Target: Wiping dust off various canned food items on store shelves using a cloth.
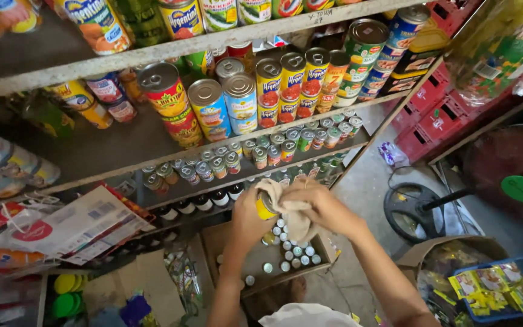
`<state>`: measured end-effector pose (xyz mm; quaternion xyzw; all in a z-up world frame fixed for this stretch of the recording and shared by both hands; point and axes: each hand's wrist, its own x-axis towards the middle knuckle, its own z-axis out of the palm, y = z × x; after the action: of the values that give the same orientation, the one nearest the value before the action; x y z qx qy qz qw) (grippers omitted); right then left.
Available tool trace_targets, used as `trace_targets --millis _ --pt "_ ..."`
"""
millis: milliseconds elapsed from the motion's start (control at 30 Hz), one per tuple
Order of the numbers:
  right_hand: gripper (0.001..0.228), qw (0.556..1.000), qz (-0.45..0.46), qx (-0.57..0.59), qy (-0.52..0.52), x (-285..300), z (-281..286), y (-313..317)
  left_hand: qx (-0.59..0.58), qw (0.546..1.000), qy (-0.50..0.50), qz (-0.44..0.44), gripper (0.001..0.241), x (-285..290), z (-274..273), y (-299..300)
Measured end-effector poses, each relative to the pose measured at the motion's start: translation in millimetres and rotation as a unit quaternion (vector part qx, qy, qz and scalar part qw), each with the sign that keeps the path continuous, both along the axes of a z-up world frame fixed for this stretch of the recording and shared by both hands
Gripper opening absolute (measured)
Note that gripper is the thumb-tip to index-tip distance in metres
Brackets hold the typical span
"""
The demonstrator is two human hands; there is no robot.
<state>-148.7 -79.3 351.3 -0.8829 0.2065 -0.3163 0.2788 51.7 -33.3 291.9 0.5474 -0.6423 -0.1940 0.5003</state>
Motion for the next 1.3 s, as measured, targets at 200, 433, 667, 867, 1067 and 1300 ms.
trace_targets --millis 200,433,667,867,1067,1300 --pt "0.034 1.0 -0.011 -0.019 -0.003 19.8 0.9 10.3 -0.011 0.996 0.063 -0.064 0.056 -10.5 -28.5 8.2" --pt "0.033 0.996 -0.03 0.071 -0.041 -11.0 -31.1 -3.6 0.018 0.989 0.144 -0.022 0.069 15.0 -67.6 2.3" --pt "0.029 0.947 -0.173 0.146 -0.229 33.6 -32.0 27.3 0.161 0.71 0.685 -0.022 0.054 13.0 -54.9 -22.3" --pt "0.034 0.987 -0.077 -0.087 -0.108 50.1 -66.2 43.2 0.162 0.625 0.76 -0.075 0.048 19.0 -118.8 -52.2" --pt "0.043 0.986 -0.123 -0.074 -0.086 51.7 -45.3 37.1 0.113 0.685 0.719 0.036 0.035 -3.2 -111.6 -39.8" --pt "0.033 0.996 -0.012 -0.024 -0.085 41.7 -79.2 18.2 0.112 0.671 0.731 0.051 0.047 15.5 -112.8 -44.0"
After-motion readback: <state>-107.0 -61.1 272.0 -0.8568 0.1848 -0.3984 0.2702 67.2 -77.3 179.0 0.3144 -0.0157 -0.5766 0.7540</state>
